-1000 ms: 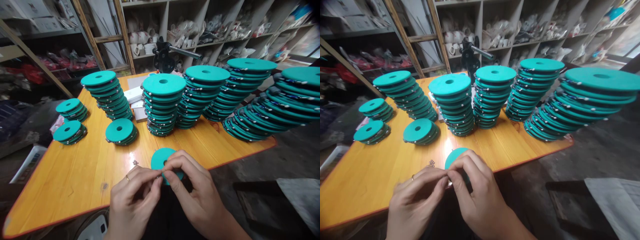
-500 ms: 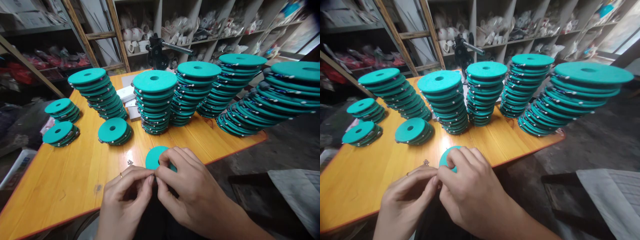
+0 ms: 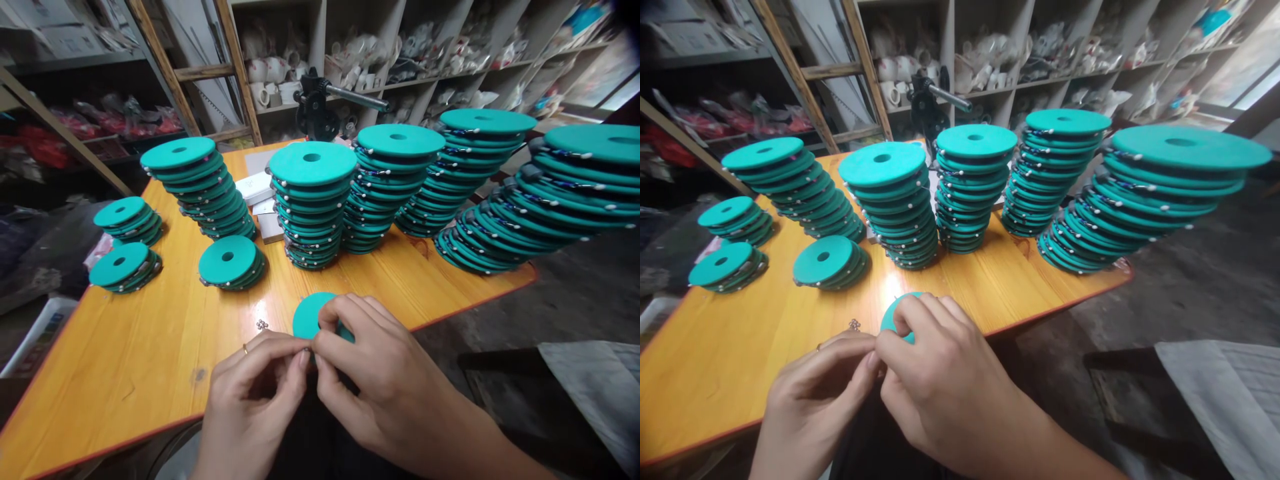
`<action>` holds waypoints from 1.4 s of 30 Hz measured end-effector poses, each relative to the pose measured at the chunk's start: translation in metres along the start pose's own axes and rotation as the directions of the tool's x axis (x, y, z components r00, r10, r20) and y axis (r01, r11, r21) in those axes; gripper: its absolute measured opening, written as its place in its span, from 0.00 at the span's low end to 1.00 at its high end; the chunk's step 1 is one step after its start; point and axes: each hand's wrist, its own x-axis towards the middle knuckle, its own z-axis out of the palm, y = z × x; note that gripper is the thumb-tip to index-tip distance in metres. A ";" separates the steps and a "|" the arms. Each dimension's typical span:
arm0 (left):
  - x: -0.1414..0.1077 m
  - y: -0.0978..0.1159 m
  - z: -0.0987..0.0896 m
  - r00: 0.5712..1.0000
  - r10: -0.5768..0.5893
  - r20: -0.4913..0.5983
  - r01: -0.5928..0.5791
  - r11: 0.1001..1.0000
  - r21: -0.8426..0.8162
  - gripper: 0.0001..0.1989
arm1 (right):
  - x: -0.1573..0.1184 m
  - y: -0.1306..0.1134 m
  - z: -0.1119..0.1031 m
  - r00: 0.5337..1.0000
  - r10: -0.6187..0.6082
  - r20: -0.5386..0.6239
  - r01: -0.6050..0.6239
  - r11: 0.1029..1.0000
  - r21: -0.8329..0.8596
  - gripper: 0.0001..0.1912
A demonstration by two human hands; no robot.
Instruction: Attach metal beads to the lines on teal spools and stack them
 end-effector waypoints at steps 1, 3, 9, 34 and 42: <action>0.000 0.000 0.000 1.000 -0.002 0.000 0.002 1.000 -0.001 0.07 | 0.000 0.000 0.000 1.000 -0.002 0.000 0.002 1.000 0.001 0.04; -0.001 -0.001 0.000 1.000 -0.008 0.004 0.008 1.000 -0.006 0.07 | 0.000 0.000 0.000 1.000 -0.005 0.001 0.005 1.000 0.004 0.04; 0.001 0.000 0.001 0.999 0.042 0.003 -0.043 0.998 0.046 0.06 | 0.002 0.000 -0.002 0.999 -0.032 0.016 0.033 0.999 -0.036 0.04; 0.001 0.002 0.001 0.995 -0.086 -0.057 0.079 0.990 -0.116 0.06 | -0.011 0.013 0.010 0.980 -0.069 -0.188 0.094 0.988 0.126 0.12; 0.000 0.002 -0.002 0.983 0.177 -0.043 -0.174 0.983 0.060 0.10 | -0.010 0.009 0.010 0.970 -0.111 -0.217 0.127 0.990 0.064 0.07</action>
